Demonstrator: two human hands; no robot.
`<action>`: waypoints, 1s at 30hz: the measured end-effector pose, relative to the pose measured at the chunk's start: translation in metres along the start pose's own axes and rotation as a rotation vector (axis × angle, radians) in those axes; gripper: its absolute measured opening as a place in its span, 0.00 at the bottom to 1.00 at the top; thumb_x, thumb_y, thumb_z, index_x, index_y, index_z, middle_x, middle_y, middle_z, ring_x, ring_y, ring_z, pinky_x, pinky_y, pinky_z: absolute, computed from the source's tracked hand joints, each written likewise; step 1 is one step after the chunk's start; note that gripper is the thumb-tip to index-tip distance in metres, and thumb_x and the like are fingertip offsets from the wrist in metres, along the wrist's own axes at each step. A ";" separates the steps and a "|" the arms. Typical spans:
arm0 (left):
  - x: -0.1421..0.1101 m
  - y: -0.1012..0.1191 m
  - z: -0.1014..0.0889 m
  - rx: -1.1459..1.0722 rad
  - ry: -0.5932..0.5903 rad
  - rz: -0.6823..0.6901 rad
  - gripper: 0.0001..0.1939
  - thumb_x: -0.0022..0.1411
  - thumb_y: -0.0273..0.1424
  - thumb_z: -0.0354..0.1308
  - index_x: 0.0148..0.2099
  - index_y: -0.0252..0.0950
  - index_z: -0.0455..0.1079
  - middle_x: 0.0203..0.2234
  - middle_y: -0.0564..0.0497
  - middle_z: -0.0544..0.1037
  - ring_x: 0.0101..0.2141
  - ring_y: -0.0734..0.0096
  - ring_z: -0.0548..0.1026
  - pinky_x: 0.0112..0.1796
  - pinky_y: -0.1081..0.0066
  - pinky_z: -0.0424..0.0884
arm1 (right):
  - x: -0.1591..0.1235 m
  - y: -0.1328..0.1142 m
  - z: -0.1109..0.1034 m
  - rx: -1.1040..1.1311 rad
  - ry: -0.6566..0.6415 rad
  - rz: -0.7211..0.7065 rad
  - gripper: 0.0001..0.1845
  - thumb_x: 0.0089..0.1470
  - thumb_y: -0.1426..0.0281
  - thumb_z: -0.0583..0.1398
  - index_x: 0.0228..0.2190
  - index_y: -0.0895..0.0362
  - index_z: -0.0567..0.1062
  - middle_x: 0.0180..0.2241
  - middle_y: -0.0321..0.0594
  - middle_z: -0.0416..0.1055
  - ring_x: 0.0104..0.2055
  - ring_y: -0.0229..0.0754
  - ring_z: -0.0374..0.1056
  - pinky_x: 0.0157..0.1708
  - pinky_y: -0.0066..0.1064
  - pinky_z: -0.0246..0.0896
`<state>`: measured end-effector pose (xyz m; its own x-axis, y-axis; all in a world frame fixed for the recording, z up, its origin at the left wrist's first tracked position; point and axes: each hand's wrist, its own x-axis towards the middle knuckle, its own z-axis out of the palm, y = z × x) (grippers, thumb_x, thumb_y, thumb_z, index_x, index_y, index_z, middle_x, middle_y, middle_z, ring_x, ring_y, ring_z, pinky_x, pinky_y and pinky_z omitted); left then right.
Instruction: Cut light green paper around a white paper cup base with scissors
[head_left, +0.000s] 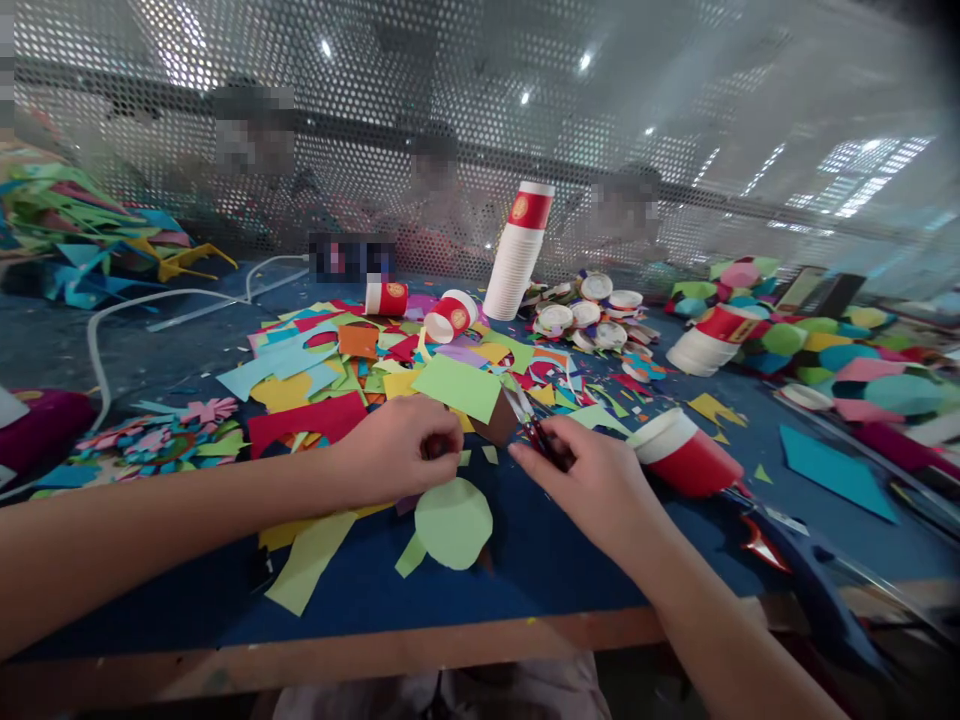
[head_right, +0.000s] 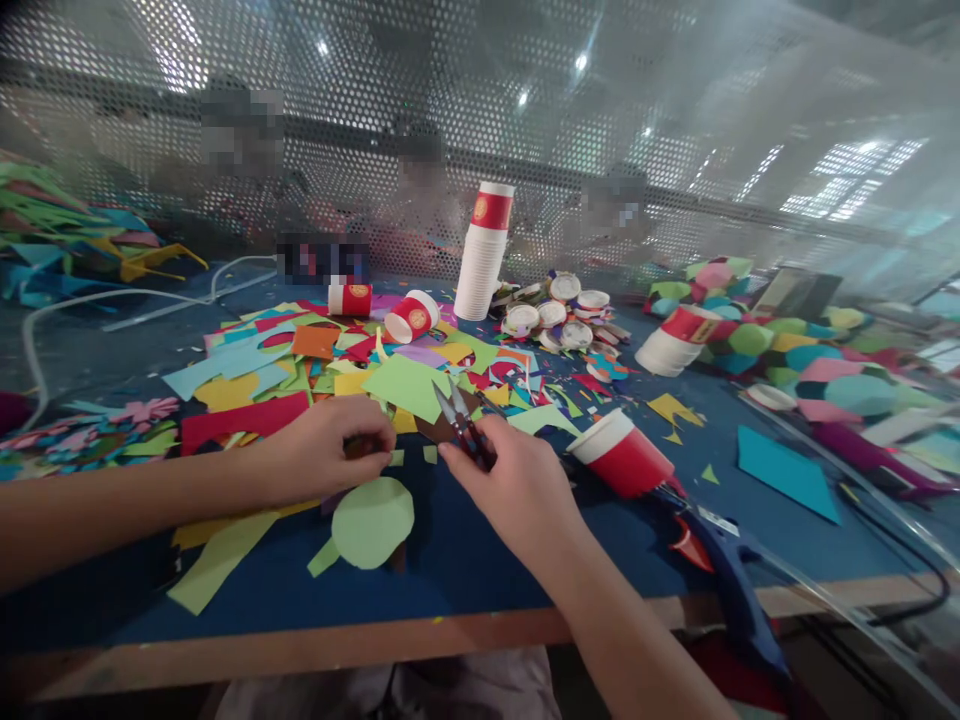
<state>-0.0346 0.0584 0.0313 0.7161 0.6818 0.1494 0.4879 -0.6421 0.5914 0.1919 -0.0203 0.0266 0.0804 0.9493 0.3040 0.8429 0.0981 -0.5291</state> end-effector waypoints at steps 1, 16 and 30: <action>0.003 0.000 0.001 0.013 -0.023 -0.005 0.05 0.57 0.32 0.58 0.31 0.39 0.74 0.30 0.50 0.77 0.36 0.63 0.73 0.38 0.68 0.66 | 0.000 -0.001 0.000 0.011 0.016 -0.001 0.19 0.55 0.51 0.61 0.26 0.53 0.68 0.19 0.33 0.63 0.21 0.39 0.57 0.22 0.31 0.49; 0.011 0.013 -0.071 0.238 0.090 -0.062 0.12 0.67 0.36 0.56 0.42 0.38 0.79 0.38 0.52 0.81 0.40 0.67 0.74 0.40 0.73 0.62 | -0.003 0.002 -0.005 0.124 0.064 0.057 0.21 0.54 0.49 0.62 0.25 0.54 0.69 0.20 0.32 0.59 0.23 0.38 0.55 0.25 0.32 0.47; -0.005 -0.038 -0.058 0.298 -0.184 -0.117 0.11 0.67 0.33 0.57 0.45 0.39 0.80 0.41 0.49 0.83 0.40 0.62 0.79 0.39 0.70 0.68 | -0.007 0.000 -0.004 0.016 0.022 0.071 0.22 0.53 0.48 0.59 0.24 0.54 0.68 0.20 0.31 0.58 0.23 0.37 0.54 0.24 0.30 0.49</action>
<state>-0.0855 0.1000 0.0541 0.7116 0.6994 -0.0666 0.6761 -0.6560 0.3356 0.1940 -0.0280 0.0280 0.1512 0.9473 0.2823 0.8261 0.0358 -0.5625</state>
